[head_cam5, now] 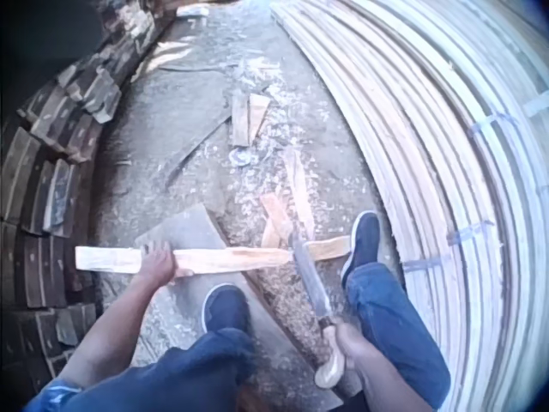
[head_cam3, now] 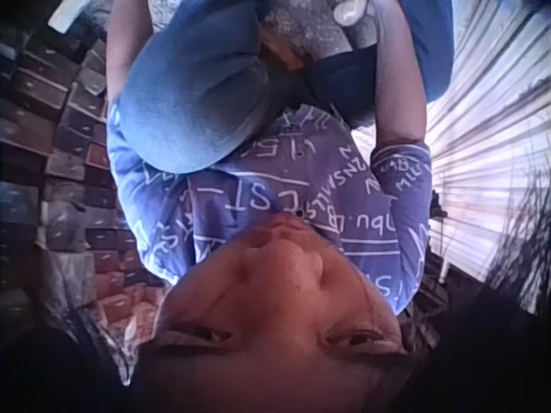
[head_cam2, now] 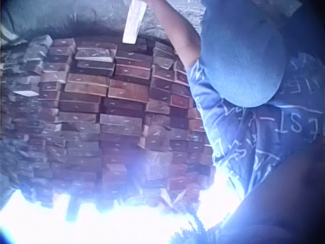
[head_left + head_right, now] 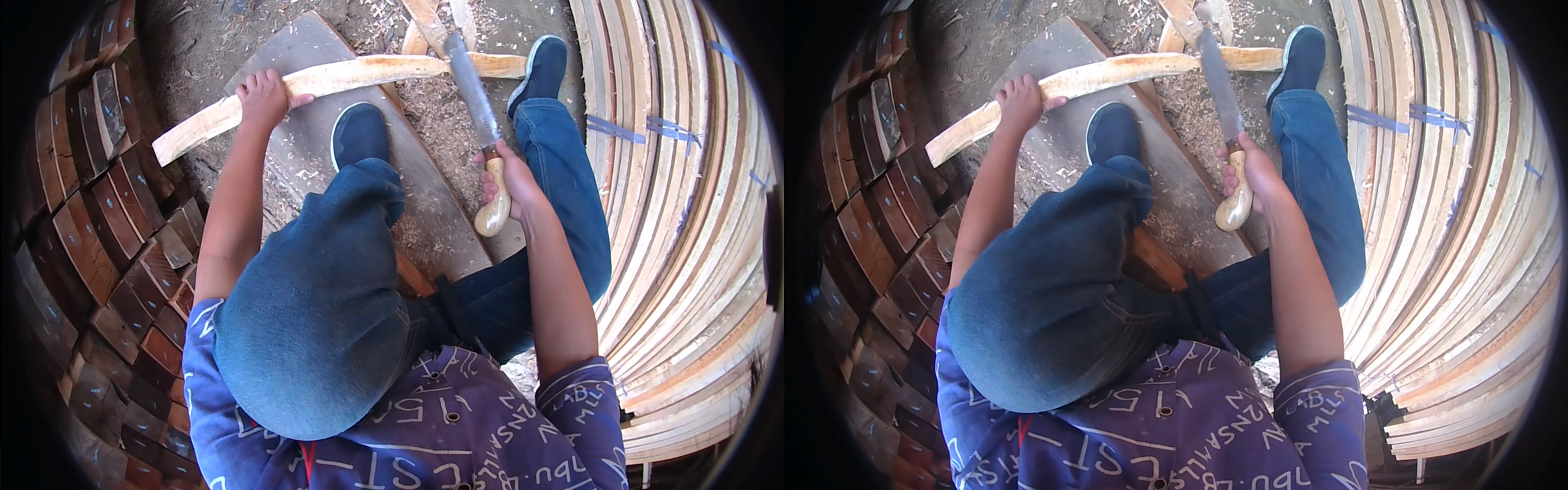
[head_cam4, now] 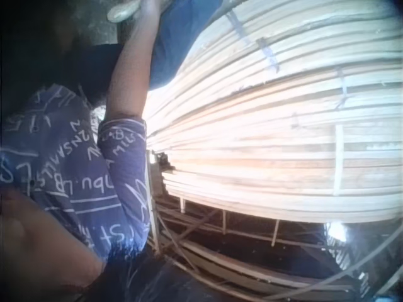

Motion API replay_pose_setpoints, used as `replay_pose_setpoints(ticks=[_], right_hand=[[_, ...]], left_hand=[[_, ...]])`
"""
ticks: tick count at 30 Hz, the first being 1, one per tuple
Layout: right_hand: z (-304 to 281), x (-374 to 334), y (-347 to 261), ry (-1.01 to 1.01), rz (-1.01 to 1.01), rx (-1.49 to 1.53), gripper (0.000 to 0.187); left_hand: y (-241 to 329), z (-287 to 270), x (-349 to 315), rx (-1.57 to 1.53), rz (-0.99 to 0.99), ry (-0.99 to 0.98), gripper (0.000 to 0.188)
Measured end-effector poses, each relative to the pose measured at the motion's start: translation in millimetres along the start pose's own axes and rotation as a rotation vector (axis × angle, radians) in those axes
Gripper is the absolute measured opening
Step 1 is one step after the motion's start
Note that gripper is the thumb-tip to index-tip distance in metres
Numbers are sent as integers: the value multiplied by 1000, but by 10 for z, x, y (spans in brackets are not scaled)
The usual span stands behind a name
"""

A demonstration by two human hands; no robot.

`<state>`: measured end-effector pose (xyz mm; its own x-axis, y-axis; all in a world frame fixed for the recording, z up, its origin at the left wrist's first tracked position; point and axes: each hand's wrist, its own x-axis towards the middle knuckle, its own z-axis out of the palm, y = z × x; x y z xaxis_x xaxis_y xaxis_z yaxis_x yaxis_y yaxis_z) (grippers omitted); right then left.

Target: The person sits on the ground and uses a large knife to shave and shape a long, thin piece of wood. They hold the wood with their left hand and use the knife with their right hand to remove thin strips of wood, refining the piece's shape.

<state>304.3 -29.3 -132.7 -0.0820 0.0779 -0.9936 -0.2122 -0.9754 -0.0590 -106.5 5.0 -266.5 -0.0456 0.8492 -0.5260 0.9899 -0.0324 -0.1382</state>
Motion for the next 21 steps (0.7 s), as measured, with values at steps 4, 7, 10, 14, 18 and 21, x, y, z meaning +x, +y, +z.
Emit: replay_pose_setpoints(ticks=[4, 7, 10, 14, 18, 21], right_hand=[[77, -89, -187, -66, 35, 31, 42], [114, -155, -251, 5, -244, 138, 42], [165, -109, -157, 76, -239, 100, 42], [17, -92, -11, -2, 50, -135, 43], [57, -315, -221, -38, -66, 6, 42], [110, -531, -103, 41, -202, 11, 43]], left_hand=[[-73, -56, 8, -13, -16, 8, 94], [-16, -19, -74, -6, -20, -3, 94], [-40, -32, -17, 15, -19, -3, 94], [-60, -3, -16, -46, -25, -4, 93], [-61, -50, 49, -3, -4, -15, 93], [-11, -70, -58, 2, -21, -8, 94]])
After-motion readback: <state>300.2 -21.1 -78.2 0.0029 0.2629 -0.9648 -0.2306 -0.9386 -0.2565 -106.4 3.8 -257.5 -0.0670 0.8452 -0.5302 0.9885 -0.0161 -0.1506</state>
